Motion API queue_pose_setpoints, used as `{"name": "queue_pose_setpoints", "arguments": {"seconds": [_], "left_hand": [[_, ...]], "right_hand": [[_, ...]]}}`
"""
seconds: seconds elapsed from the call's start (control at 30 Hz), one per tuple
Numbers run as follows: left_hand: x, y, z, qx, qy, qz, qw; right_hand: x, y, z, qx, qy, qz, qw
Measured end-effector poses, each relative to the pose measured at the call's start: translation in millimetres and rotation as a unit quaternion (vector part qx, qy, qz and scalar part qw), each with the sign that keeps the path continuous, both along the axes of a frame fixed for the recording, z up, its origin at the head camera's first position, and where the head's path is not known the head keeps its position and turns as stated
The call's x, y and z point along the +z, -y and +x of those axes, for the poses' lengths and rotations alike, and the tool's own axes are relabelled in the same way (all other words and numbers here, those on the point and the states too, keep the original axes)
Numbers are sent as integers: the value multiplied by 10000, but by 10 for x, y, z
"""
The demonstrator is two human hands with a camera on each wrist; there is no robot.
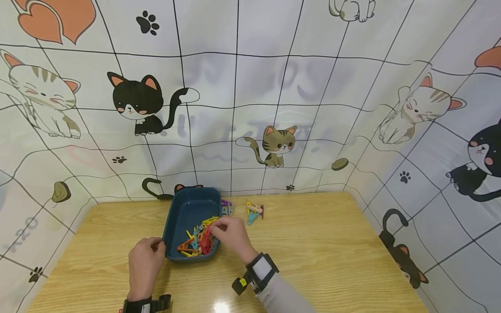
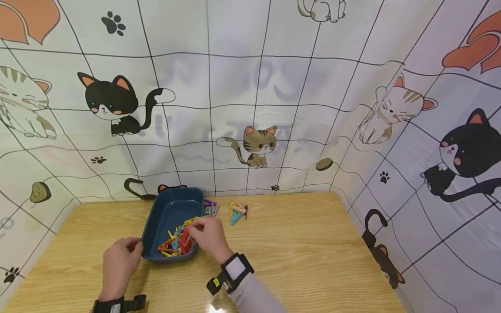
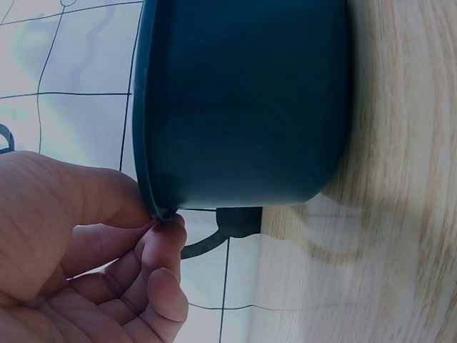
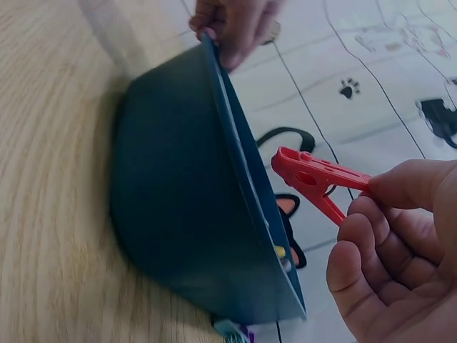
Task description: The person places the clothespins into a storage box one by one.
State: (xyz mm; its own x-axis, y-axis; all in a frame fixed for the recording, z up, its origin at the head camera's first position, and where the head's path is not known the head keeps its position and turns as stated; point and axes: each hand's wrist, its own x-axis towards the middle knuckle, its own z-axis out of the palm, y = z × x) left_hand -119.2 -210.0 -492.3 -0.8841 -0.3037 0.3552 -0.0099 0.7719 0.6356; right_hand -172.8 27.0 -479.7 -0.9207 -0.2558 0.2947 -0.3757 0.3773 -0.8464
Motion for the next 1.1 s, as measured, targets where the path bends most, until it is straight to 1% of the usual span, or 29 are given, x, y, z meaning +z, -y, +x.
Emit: {"name": "queue_pose_setpoints", "arguments": {"seconds": [0.07, 0.17, 0.27, 0.37, 0.5, 0.67, 0.8, 0.93, 1.1], "left_hand": [[-1, 0, -1, 14, 44, 21, 10000], [5, 3, 1, 29, 122, 68, 9999], [11, 8, 6, 28, 186, 110, 9998], [13, 13, 10, 12, 221, 131, 9997], [17, 11, 12, 20, 209, 138, 9997], [21, 3, 8, 40, 219, 154, 9996], [19, 0, 6, 30, 187, 136, 9997], [14, -2, 7, 17, 132, 126, 9998], [10, -2, 10, 16, 119, 110, 9999]], "right_hand": [[9, 60, 17, 74, -35, 188, 9998], [44, 146, 54, 197, 65, 388, 9990], [75, 217, 83, 377, 40, 567, 9977], [68, 276, 92, 581, -8, 715, 9957], [41, 338, 99, 817, -103, 934, 9922], [25, 391, 110, 1014, -379, 1294, 9857], [16, 420, 115, 1119, -393, 1523, 9812], [27, 431, 118, 1174, -237, 1564, 9804], [30, 411, 103, 1160, -150, 1442, 9826]]}}
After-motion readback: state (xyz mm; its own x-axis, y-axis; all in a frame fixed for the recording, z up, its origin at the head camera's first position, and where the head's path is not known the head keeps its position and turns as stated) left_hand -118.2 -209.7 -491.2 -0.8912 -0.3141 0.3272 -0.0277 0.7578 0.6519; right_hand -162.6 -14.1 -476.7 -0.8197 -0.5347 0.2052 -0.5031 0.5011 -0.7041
